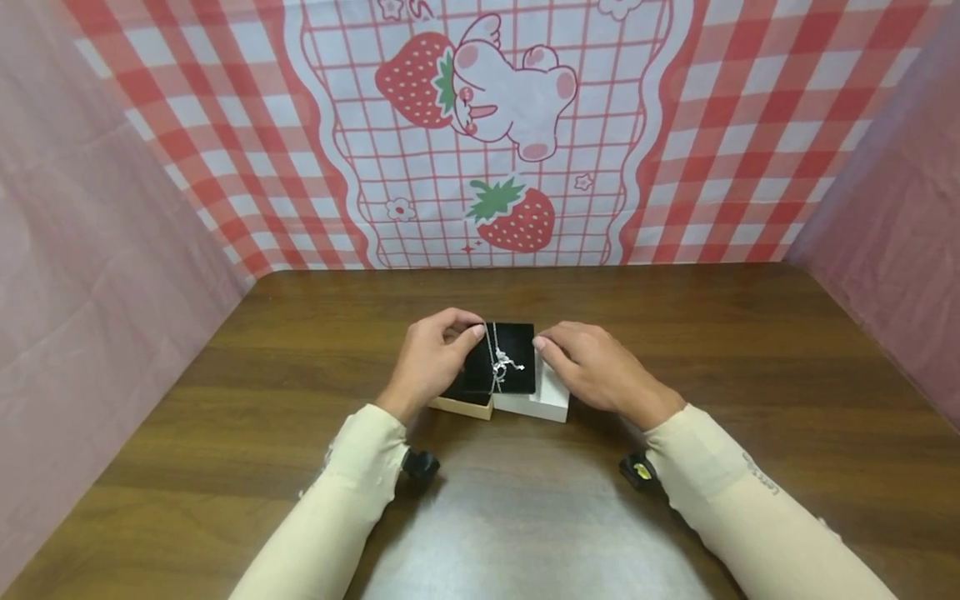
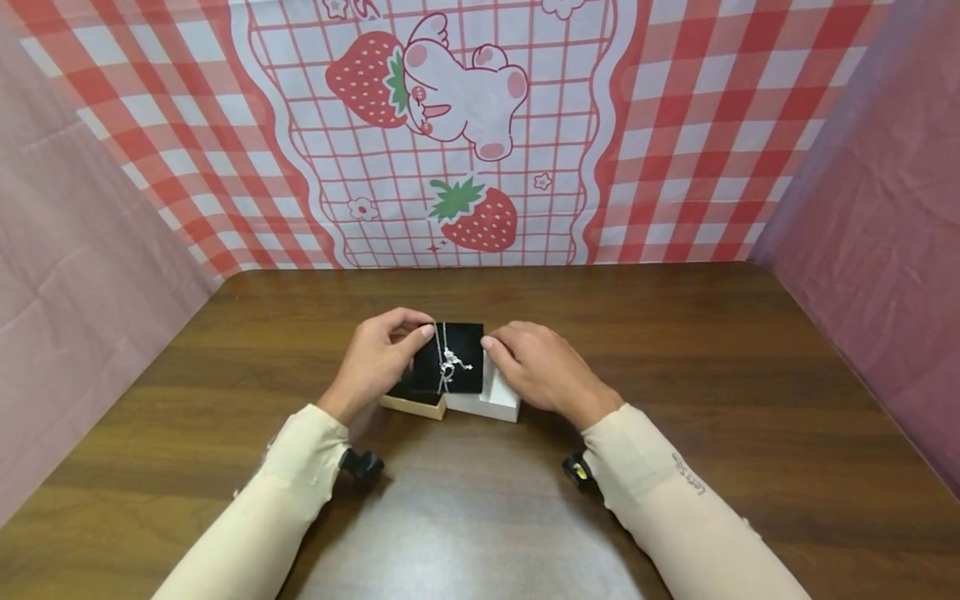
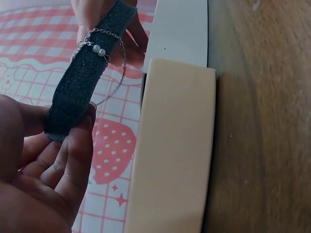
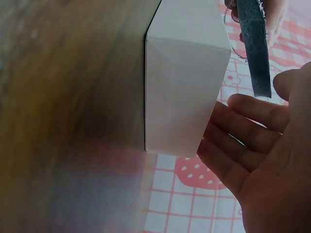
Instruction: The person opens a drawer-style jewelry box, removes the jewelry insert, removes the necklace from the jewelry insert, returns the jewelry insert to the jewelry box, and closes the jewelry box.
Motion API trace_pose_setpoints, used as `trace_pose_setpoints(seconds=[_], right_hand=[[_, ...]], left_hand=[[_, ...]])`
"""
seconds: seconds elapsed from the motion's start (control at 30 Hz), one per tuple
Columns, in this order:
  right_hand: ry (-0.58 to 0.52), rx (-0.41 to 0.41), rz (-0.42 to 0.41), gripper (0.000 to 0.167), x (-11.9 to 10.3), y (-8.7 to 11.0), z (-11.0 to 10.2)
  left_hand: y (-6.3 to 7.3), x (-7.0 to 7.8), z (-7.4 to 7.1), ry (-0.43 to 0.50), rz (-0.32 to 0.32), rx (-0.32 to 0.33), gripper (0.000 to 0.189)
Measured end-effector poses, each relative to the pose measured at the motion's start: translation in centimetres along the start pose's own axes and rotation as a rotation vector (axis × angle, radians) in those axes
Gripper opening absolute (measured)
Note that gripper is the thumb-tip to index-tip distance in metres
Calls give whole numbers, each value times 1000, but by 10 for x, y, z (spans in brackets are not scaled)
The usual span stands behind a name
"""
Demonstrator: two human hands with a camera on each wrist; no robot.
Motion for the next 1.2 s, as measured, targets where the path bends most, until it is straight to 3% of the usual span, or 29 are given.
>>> trace_pose_setpoints(seconds=[0.2,0.57,0.93,1.2], right_hand=[[-4,-12,17,33,-1,-1,0],[-41,28,0,33,-3,-3,0],[-58,57,17,35,-2,-2,0],[-70,82,19,38,-3,-1,0]], left_hand=[[0,5,1,-25,63,14,15],[1,8,6,-27,93,17,15],[4,10,11,35,83,0,14],[6,9,11,124,32,13,18]])
Point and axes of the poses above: each hand's wrist, its own y-axis away from the middle knuckle, its own z-axis out of the palm, x = y × z, the point moved 4 cm from there along -y, towards the middle knuckle, and after that the axes turned 5 degrees about -y, right-handed, at the moved point
